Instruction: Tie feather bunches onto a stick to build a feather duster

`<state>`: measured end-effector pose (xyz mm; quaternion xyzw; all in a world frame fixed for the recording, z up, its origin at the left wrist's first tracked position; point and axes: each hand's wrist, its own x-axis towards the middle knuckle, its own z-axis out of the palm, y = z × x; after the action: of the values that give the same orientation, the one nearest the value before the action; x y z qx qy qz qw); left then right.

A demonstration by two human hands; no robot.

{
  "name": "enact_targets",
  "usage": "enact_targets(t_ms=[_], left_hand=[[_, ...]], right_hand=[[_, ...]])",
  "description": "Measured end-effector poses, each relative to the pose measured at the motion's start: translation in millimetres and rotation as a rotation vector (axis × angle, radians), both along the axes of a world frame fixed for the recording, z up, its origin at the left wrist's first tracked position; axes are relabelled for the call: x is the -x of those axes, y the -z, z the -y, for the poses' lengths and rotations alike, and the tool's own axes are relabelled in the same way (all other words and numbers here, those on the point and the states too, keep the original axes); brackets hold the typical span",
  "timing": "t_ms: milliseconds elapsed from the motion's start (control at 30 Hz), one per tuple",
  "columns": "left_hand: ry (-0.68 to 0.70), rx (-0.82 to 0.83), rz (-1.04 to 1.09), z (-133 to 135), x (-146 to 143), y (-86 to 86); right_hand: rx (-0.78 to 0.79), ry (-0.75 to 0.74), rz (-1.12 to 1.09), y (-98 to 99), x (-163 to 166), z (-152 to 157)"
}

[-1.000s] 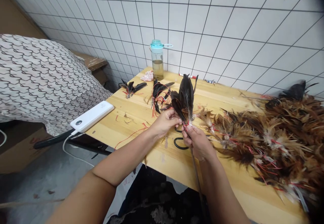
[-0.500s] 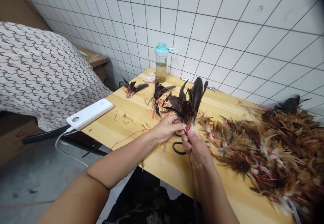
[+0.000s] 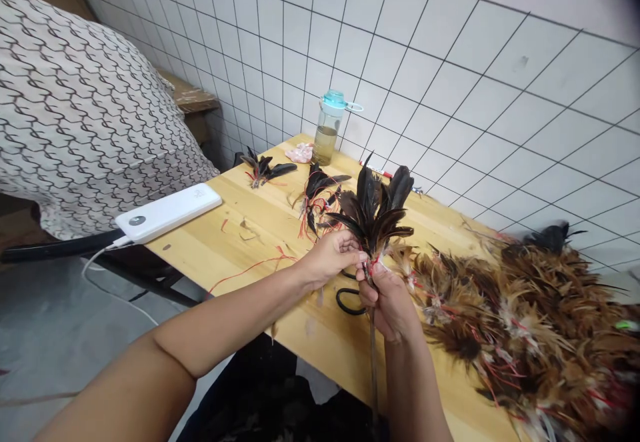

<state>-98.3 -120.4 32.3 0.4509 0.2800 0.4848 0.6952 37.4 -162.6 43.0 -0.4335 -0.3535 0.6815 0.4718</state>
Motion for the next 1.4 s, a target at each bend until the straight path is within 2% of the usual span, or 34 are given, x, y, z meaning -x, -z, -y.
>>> enact_targets(t_ms=[167,367,500,800,1167,1400], left_hand=[[0.016,0.035,0.054,0,-1,2.0],[-0.025,0.03,-0.052,-2,0,8.3],[-0.007,0.026,-0.057,-2,-1,12.5],[-0.008,0.05,-0.041,1,-3,4.0],[-0.125,0.028,-0.198,5,-13,12.3],[0.018,-0.06,-0.243,15,-15,5.3]], right_hand=[[0.008,0.016,-0.011,0.0,2,2],[0.012,0.09,0.007,3.4,3,4],[0.013,0.086,0.048,5.9,2,6],[-0.054,0.028,0.114,2.9,4,7],[-0.034,0.164,0.082,11.7,7,3],[-0.064,0.224,0.158,17.4,2,-3]])
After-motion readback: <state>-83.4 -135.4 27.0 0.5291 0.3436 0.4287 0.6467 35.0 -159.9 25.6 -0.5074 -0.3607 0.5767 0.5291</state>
